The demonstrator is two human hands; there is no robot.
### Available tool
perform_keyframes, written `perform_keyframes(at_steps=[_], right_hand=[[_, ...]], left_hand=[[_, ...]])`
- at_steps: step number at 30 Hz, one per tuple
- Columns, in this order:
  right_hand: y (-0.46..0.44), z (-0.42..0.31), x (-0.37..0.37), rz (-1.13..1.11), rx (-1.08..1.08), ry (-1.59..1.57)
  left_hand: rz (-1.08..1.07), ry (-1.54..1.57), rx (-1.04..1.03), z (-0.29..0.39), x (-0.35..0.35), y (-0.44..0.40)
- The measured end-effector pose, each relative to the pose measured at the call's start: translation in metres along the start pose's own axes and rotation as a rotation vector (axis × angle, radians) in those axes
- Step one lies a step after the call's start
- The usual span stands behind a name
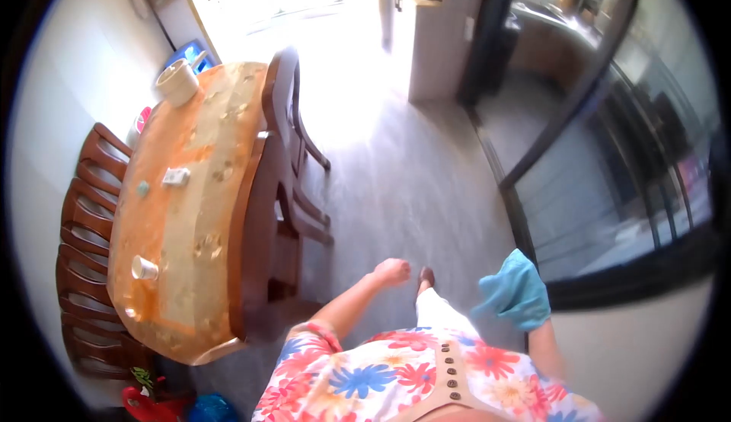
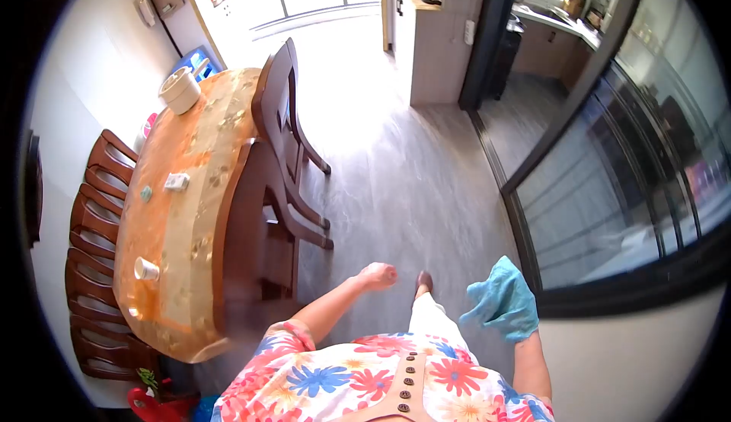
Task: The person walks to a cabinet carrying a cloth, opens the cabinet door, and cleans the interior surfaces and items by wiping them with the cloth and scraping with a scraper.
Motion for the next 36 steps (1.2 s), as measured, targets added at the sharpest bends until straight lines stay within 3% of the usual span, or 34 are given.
perform_keyframes(at_steps=[2, 4, 6, 9, 11, 13, 14, 16, 18, 20, 23, 25, 27, 28, 30, 32, 33, 36], right_hand=[[-0.064, -0.042, 0.002, 0.056, 0.04, -0.084], [-0.138, -0.052, 0.021, -0.106, -0.03, -0.196], [-0.226, -0.035, 0.036, -0.159, -0.003, -0.259], [-0.351, -0.08, -0.004, -0.473, 0.214, 0.107], [-0.435, -0.093, -0.027, -0.661, 0.176, 0.096], [-0.512, -0.101, -0.049, -0.792, 0.106, 0.076], [-0.543, -0.105, -0.053, -0.806, 0.085, 0.064], [-0.6, -0.111, -0.052, -0.78, 0.073, 0.048], [-0.642, -0.115, -0.039, -0.657, 0.078, 0.029], [-0.68, -0.121, -0.02, -0.487, 0.116, 0.046], [-0.735, -0.154, -0.008, -0.273, 0.166, 0.353], [-0.795, -0.15, 0.005, -0.227, 0.007, 0.24], [-0.854, -0.119, 0.038, -0.197, -0.329, -0.35], [-0.883, -0.121, 0.039, -0.19, -0.27, -0.297], [-0.962, -0.13, 0.033, -0.202, -0.125, -0.19], [-1.036, -0.153, 0.005, -0.382, -0.138, -0.349], [-1.081, -0.141, 0.006, -0.557, -0.132, -0.258], [-1.205, -0.13, -0.02, -0.699, -0.434, -0.421]], left_hand=[[-0.055, -0.189, 0.064, -0.052, 0.015, -0.054], [-0.006, 0.042, 0.323, -0.088, 0.052, -0.061], [0.091, 0.172, 0.415, -0.119, 0.083, -0.064], [0.139, 0.364, 0.504, -0.156, 0.121, -0.066], [0.149, 0.578, 0.623, -0.162, 0.167, -0.068], [0.024, 0.475, 0.628, -0.187, 0.209, -0.104], [-0.044, 0.421, 0.623, -0.197, 0.232, -0.122], [0.117, 0.352, 0.529, -0.203, 0.302, -0.171], [0.189, 0.122, 0.337, -0.23, 0.34, -0.236], [0.154, 0.099, 0.331, -0.25, 0.393, -0.308], [0.104, 0.101, 0.283, -0.216, 0.513, -0.37], [0.193, 0.195, 0.246, -0.207, 0.58, -0.403], [0.303, 0.306, 0.214, -0.212, 0.624, -0.434], [0.305, 0.295, 0.23, -0.225, 0.635, -0.449], [0.341, 0.265, 0.269, -0.276, 0.662, -0.478], [0.296, 0.294, 0.465, -0.335, 0.676, -0.486], [0.275, 0.357, 0.572, -0.357, 0.687, -0.483], [0.373, 0.508, 0.72, -0.426, 0.699, -0.464]])
Point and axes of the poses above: each hand's wrist, its own y-axis away from the middle knuckle, its own x-axis out of the back of the hand, z = x × y, the point moved 2 cm from there along -y, towards the middle knuckle, and after that the axes turned 6 degrees about -z, right-handed, at the moved point
